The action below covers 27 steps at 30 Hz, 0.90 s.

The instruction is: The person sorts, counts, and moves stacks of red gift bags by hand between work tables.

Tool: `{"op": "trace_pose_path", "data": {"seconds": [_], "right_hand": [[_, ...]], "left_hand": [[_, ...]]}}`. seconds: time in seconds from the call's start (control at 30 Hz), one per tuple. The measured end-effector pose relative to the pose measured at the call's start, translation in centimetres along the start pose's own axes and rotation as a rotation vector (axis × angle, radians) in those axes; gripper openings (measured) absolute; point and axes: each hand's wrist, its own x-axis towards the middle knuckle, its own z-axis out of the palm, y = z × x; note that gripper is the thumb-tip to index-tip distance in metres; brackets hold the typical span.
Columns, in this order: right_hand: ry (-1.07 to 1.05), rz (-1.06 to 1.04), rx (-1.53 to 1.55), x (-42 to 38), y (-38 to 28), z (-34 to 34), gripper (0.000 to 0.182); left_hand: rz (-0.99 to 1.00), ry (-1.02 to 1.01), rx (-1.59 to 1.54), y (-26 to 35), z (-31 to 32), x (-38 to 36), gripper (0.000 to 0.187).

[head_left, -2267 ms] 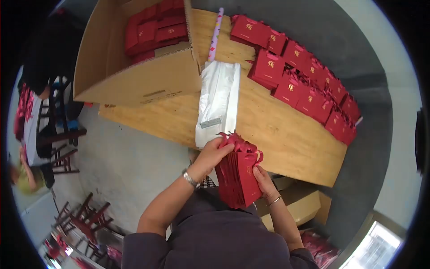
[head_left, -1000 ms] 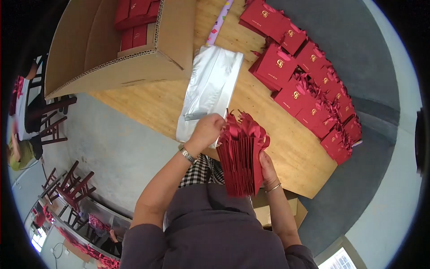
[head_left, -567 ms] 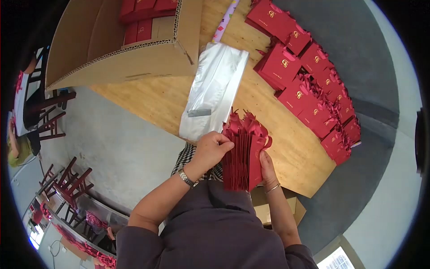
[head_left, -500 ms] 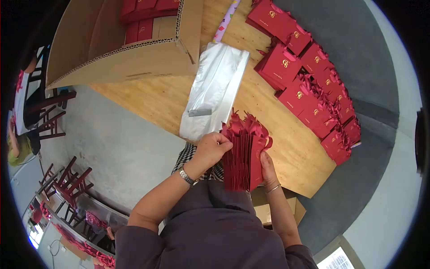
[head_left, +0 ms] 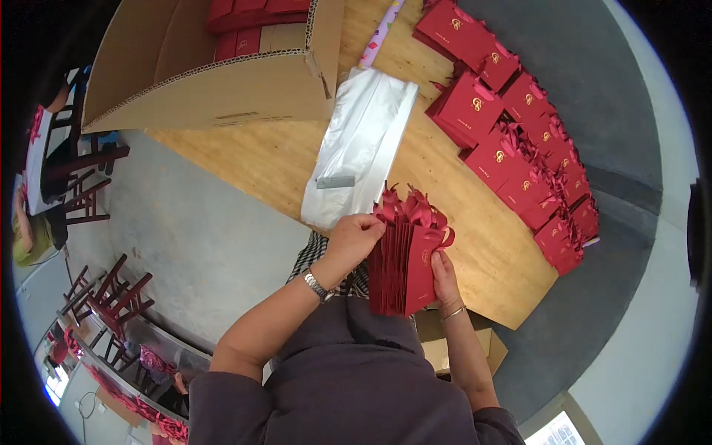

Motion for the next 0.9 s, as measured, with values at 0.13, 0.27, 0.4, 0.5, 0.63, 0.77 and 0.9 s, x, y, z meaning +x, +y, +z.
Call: {"op": "trace_pose_path", "data": {"seconds": [0.13, 0.27, 0.4, 0.5, 0.63, 0.77, 0.9], "right_hand": [[0.0, 0.013, -0.016, 0.0, -0.6, -0.1, 0.042], [-0.019, 0.034, -0.011, -0.1, -0.6, 0.1, 0.042], [0.009, 0.031, 0.051, -0.1, -0.1, 0.2, 0.042], [-0.006, 0.009, 0.042, 0.3, 0.1, 0.1, 0.042], [-0.005, 0.035, 0.049, 0.2, -0.5, 0.0, 0.041], [-0.004, 0.038, -0.002, 0.4, -0.7, 0.2, 0.041], [-0.037, 0.043, -0.028, 0.6, -0.9, -0.1, 0.041]], "left_hand": [[-0.057, -0.03, 0.076, 0.9, -0.1, 0.8, 0.022], [0.064, 0.045, 0.017, -1.0, 0.2, 2.2, 0.027], [-0.037, 0.011, 0.156, -1.4, -0.3, 2.6, 0.028], [0.057, -0.06, 0.153, -0.7, -0.7, 2.1, 0.03], [-0.1, -0.282, -0.122, 0.3, -1.3, 1.8, 0.033], [-0.201, -0.219, -0.164, 0.6, -0.7, 2.4, 0.028], [-0.255, -0.218, -0.088, 1.2, -0.9, 3.9, 0.022]]}}
